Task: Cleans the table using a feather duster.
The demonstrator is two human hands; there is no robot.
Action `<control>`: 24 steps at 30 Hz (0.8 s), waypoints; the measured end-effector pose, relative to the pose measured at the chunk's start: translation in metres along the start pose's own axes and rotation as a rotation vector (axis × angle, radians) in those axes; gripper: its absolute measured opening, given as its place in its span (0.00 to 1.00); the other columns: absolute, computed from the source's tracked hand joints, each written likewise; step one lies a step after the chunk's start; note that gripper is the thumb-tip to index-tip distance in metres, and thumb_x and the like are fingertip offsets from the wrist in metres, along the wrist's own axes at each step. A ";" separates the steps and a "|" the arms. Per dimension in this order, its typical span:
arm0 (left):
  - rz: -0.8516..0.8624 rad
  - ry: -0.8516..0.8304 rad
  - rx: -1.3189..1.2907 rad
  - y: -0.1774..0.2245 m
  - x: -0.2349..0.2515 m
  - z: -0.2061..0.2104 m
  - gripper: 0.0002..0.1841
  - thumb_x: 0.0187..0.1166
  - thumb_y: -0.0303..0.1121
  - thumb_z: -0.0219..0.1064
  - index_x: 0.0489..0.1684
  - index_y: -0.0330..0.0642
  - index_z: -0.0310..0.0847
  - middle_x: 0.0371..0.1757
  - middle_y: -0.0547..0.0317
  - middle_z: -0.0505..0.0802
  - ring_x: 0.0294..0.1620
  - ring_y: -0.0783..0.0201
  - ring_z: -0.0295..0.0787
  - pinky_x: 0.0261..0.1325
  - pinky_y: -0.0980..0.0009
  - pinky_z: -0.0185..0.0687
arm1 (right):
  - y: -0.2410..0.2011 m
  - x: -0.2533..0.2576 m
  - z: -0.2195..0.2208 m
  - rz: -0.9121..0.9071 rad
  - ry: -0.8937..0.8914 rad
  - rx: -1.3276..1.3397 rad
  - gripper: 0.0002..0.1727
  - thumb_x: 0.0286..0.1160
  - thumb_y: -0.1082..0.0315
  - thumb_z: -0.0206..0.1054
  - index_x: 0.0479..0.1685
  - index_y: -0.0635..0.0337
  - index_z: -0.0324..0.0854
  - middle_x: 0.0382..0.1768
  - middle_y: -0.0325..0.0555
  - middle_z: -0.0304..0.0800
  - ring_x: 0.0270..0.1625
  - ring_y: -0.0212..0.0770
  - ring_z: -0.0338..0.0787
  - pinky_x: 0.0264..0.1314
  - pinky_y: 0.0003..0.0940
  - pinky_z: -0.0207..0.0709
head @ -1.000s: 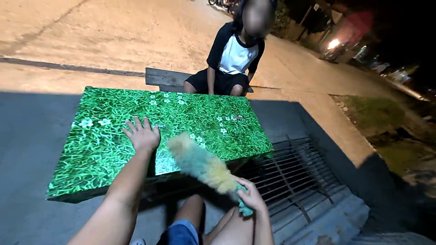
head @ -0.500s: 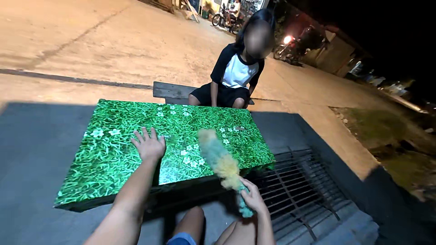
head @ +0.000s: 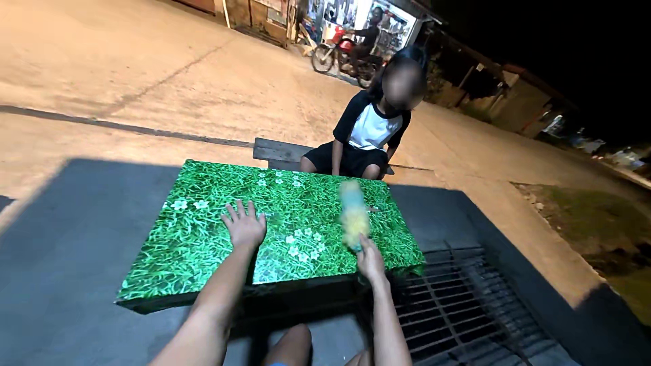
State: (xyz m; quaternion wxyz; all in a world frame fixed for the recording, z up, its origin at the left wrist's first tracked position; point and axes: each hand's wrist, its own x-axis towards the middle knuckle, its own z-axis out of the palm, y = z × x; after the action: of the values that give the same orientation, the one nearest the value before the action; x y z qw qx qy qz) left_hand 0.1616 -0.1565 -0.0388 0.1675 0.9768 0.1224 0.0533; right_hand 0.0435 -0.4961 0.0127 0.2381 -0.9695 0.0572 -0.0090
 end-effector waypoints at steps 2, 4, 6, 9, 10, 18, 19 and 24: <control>0.000 -0.017 0.010 0.001 -0.001 -0.001 0.36 0.93 0.55 0.40 0.96 0.42 0.48 0.97 0.35 0.44 0.97 0.32 0.31 0.91 0.28 0.26 | -0.005 0.012 0.006 -0.185 -0.113 0.042 0.35 0.83 0.76 0.55 0.92 0.49 0.63 0.82 0.57 0.76 0.80 0.55 0.80 0.84 0.53 0.72; -0.007 -0.025 0.022 0.001 -0.001 -0.003 0.36 0.93 0.55 0.40 0.96 0.43 0.48 0.97 0.36 0.44 0.97 0.32 0.31 0.91 0.29 0.26 | -0.003 0.022 0.001 -0.132 -0.065 0.088 0.32 0.84 0.75 0.55 0.90 0.49 0.67 0.78 0.59 0.80 0.79 0.56 0.81 0.84 0.54 0.71; -0.008 -0.035 0.027 0.001 -0.001 -0.004 0.37 0.93 0.56 0.40 0.97 0.44 0.47 0.97 0.37 0.44 0.97 0.32 0.31 0.91 0.29 0.26 | 0.003 0.033 -0.003 0.073 0.093 0.091 0.30 0.85 0.74 0.56 0.88 0.51 0.69 0.76 0.63 0.81 0.76 0.60 0.83 0.80 0.58 0.74; -0.007 -0.042 0.027 0.001 0.000 -0.001 0.37 0.93 0.56 0.39 0.97 0.44 0.47 0.97 0.37 0.44 0.97 0.31 0.30 0.91 0.28 0.25 | -0.004 0.038 0.002 0.331 0.176 -0.024 0.31 0.87 0.71 0.55 0.91 0.46 0.64 0.81 0.60 0.74 0.71 0.64 0.86 0.70 0.62 0.80; -0.007 -0.038 0.026 0.001 0.000 -0.001 0.37 0.92 0.56 0.40 0.97 0.44 0.47 0.97 0.37 0.44 0.97 0.31 0.31 0.91 0.28 0.26 | -0.010 0.033 0.006 0.318 0.151 -0.049 0.32 0.86 0.72 0.54 0.91 0.46 0.63 0.83 0.59 0.73 0.70 0.63 0.87 0.69 0.61 0.82; -0.006 -0.038 -0.023 0.004 -0.006 -0.006 0.36 0.93 0.55 0.41 0.96 0.43 0.50 0.97 0.37 0.45 0.97 0.33 0.29 0.91 0.29 0.23 | 0.036 -0.091 0.008 -0.237 -0.118 0.537 0.28 0.75 0.77 0.66 0.78 0.67 0.77 0.75 0.55 0.84 0.77 0.40 0.83 0.85 0.38 0.73; -0.007 -0.032 -0.023 0.003 -0.005 -0.005 0.36 0.92 0.55 0.41 0.96 0.43 0.50 0.97 0.37 0.45 0.97 0.33 0.30 0.91 0.29 0.24 | 0.059 -0.106 0.004 -0.169 -0.031 0.569 0.27 0.73 0.78 0.66 0.76 0.69 0.78 0.74 0.56 0.85 0.76 0.40 0.85 0.83 0.37 0.75; -0.011 -0.014 -0.042 0.001 -0.003 0.002 0.36 0.92 0.54 0.43 0.96 0.44 0.49 0.97 0.38 0.44 0.98 0.35 0.29 0.91 0.29 0.25 | 0.119 -0.151 0.003 0.457 0.550 0.508 0.26 0.81 0.77 0.66 0.79 0.72 0.74 0.74 0.71 0.80 0.78 0.63 0.80 0.84 0.57 0.67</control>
State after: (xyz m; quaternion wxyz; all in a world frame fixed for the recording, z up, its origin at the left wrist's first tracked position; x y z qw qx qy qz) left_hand 0.1590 -0.1589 -0.0406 0.1890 0.9728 0.1253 0.0480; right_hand -0.1194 -0.5818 -0.0431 0.4407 -0.8041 0.3277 -0.2275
